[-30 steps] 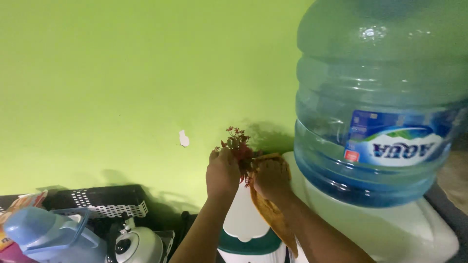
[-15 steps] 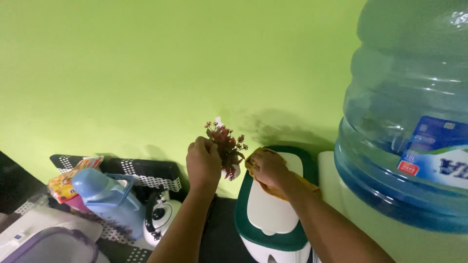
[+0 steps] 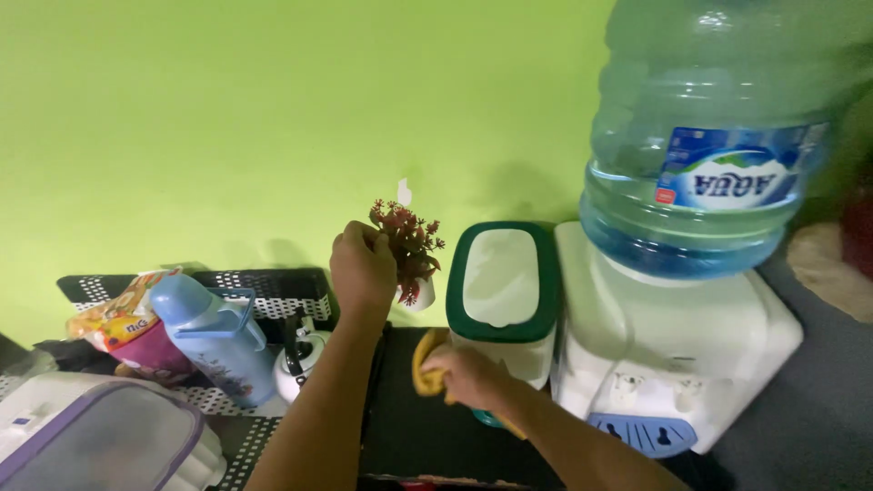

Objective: Wiping down a dining table, water dispenser, and various kitchen items using a cleaning cloth

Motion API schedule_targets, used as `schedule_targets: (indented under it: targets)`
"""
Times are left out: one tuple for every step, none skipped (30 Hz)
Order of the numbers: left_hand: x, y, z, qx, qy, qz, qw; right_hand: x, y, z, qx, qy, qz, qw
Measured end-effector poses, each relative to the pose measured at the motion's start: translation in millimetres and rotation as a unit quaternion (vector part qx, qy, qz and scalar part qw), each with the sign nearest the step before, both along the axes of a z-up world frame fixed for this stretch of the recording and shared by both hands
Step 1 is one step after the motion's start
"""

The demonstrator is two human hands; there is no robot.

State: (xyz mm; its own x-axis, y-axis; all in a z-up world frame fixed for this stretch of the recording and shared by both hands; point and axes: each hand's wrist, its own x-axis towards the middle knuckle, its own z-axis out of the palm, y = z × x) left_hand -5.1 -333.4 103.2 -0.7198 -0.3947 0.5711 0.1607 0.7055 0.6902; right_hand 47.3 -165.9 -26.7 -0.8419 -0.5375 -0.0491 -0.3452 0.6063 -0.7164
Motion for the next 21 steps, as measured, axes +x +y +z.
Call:
schedule_targets:
  targets:
    - [12,2,5,0.002,0.001,-0.01,1.0,10,-3,-8,0.002,0.001,-0.01,1.0]
    - [23,3,11,0.015,-0.014,-0.012,1.0,17,-8,-16,-0.051,0.023,-0.011,0.998]
    - [33,3,17,0.028,-0.03,-0.014,0.999,23,-12,-24,-0.104,0.046,-0.011,0.993]
    - [36,-2,17,0.031,-0.029,-0.016,0.999,13,-4,-25,-0.101,0.048,-0.013,0.994]
    - [38,-8,17,0.002,-0.013,-0.018,1.0,3,4,-26,-0.147,0.165,-0.068,0.973]
    - [42,-15,16,-0.028,0.0,-0.018,0.999,-6,10,-29,-0.192,0.278,-0.116,0.934]
    - [44,-20,14,-0.026,-0.001,-0.017,1.0,-23,33,-21,-0.19,0.277,-0.115,0.935]
    - [45,-26,13,-0.027,0.005,-0.017,0.999,-42,56,-14,-0.15,0.302,-0.172,0.926]
    - [46,-30,13,-0.027,0.011,-0.018,0.999,-62,78,-6,-0.109,0.326,-0.227,0.911]
    - [49,-33,11,-0.028,0.012,-0.014,0.999,-70,93,-9,-0.111,0.327,-0.224,0.911]
    - [51,-36,9,-0.022,0.001,-0.008,1.0,-78,107,-12,-0.087,0.297,-0.237,0.921]
    - [52,-37,8,-0.016,-0.009,-0.001,1.0,-89,122,-14,-0.062,0.267,-0.248,0.929]
    - [54,-38,6,-0.016,-0.007,0.003,1.0,-94,117,-30,-0.064,0.269,-0.244,0.929]
    - [55,-37,3,-0.013,-0.004,-0.003,1.0,-97,112,-49,0.08,0.246,-0.279,0.925]
    - [56,-36,0,-0.01,-0.002,-0.009,1.0,-102,108,-67,0.223,0.219,-0.307,0.899]
    - [53,-34,-2,-0.01,-0.003,-0.006,1.0,-90,94,-74,0.223,0.218,-0.304,0.9]
    - [50,-33,-4,-0.012,-0.003,-0.005,1.0,-79,82,-80,0.229,0.375,-0.314,0.842]
    - [46,-30,-6,-0.015,-0.005,-0.006,1.0,-66,70,-88,0.227,0.52,-0.319,0.759]
    - [37,-28,-10,-0.017,-0.008,-0.005,1.0,-64,51,-96,0.227,0.517,-0.319,0.762]
    - [28,-24,-14,-0.023,-0.004,0.001,1.0,-64,35,-103,0.223,0.462,-0.289,0.808]
    - [18,-20,-17,-0.029,-0.001,0.007,1.0,-63,20,-110,0.219,0.404,-0.258,0.85]
